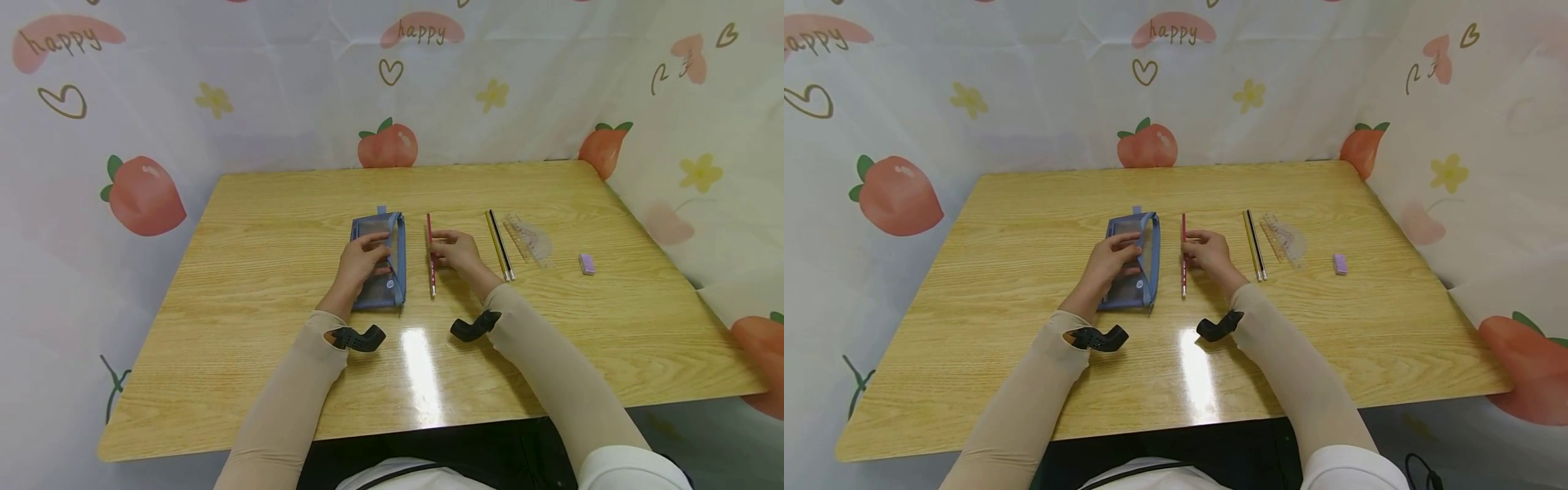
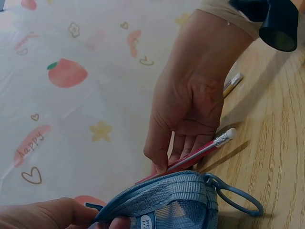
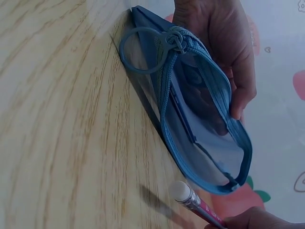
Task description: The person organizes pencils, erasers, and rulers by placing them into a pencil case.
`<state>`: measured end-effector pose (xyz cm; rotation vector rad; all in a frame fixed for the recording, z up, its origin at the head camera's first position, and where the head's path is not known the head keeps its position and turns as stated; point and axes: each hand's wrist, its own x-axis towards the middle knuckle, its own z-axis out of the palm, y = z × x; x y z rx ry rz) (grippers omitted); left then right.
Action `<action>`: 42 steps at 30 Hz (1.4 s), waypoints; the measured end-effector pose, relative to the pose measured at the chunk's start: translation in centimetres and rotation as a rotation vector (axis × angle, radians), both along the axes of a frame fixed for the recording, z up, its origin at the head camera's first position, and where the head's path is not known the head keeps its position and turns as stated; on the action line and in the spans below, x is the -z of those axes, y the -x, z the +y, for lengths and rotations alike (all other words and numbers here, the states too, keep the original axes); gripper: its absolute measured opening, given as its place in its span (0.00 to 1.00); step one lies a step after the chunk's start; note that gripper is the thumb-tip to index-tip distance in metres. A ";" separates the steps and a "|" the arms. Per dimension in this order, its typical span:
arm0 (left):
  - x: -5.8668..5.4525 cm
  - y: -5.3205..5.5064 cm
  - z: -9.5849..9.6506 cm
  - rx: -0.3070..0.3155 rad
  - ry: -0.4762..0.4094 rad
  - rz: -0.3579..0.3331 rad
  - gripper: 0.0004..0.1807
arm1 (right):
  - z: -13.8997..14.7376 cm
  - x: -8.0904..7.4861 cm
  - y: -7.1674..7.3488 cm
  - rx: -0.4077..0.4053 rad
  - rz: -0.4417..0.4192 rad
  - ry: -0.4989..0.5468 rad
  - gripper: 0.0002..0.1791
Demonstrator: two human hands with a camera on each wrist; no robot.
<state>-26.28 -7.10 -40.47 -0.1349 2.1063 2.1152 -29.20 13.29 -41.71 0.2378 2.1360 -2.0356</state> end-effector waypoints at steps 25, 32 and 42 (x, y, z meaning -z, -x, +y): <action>-0.3 0.0 0.1 -0.011 0.007 -0.008 0.18 | -1.9 -0.1 -0.2 -0.065 -0.011 0.044 0.21; -0.2 0.0 0.2 -0.009 -0.001 -0.009 0.19 | -2.2 0.0 -0.2 -0.077 -0.023 0.048 0.21; 0.0 0.1 0.0 -0.008 -0.024 -0.012 0.19 | -2.9 0.2 -0.2 -0.111 -0.019 0.054 0.21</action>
